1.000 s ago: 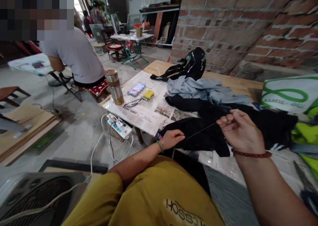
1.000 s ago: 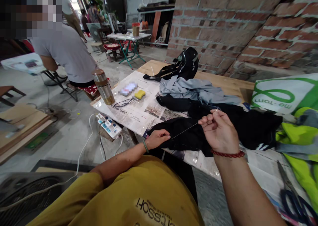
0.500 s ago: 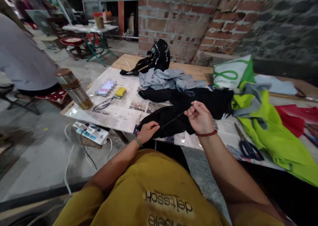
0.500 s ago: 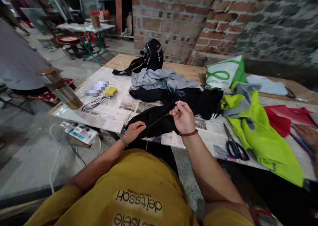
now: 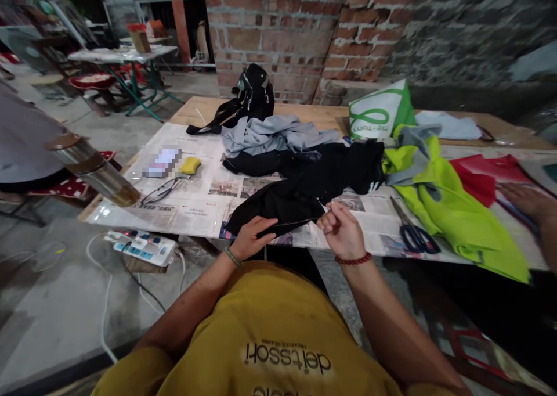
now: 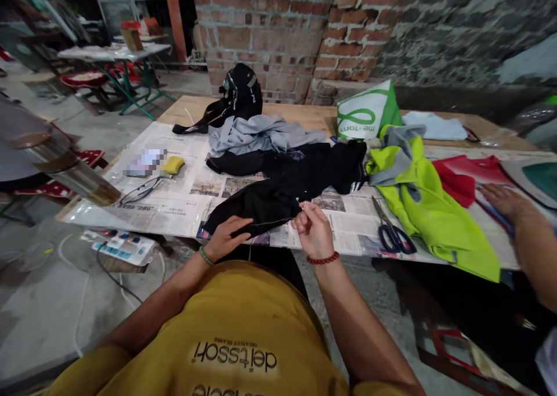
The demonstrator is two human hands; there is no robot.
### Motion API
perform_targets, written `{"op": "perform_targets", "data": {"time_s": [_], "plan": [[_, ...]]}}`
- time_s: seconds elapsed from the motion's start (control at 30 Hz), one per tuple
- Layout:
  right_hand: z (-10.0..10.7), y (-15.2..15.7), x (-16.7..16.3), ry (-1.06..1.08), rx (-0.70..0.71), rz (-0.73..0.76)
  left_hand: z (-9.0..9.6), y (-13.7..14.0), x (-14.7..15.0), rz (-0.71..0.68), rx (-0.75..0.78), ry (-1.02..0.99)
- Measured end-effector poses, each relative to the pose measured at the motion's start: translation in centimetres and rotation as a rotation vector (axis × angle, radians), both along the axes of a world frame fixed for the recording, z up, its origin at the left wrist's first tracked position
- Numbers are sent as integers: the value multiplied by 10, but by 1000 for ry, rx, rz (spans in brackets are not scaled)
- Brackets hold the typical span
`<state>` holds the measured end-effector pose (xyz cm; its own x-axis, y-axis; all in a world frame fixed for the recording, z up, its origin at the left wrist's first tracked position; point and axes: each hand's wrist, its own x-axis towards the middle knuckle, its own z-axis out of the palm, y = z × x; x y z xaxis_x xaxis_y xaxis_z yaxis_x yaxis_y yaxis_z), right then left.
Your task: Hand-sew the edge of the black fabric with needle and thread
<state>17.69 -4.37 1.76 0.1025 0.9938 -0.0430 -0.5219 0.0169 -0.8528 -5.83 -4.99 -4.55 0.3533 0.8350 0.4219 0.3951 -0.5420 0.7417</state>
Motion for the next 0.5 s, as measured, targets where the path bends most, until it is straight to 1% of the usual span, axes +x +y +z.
{"op": "perform_targets", "data": {"time_s": [0.1,0.2,0.3,0.4,0.5], "plan": [[-18,-26,2,3,-63,-3,-5,-3,5,-7,145,140],[-43,-52,1,-20,-157,-3,-8,-5,7,-3,238,222],[-67,-71,-2,-90,-212,-15,-8,-6,7,-49,301,275],[-78,-77,-4,-152,-212,-42,-5,-10,6,-61,292,283],[-77,-74,-6,-166,-175,-68,-2,-15,6,-1,232,276]]}}
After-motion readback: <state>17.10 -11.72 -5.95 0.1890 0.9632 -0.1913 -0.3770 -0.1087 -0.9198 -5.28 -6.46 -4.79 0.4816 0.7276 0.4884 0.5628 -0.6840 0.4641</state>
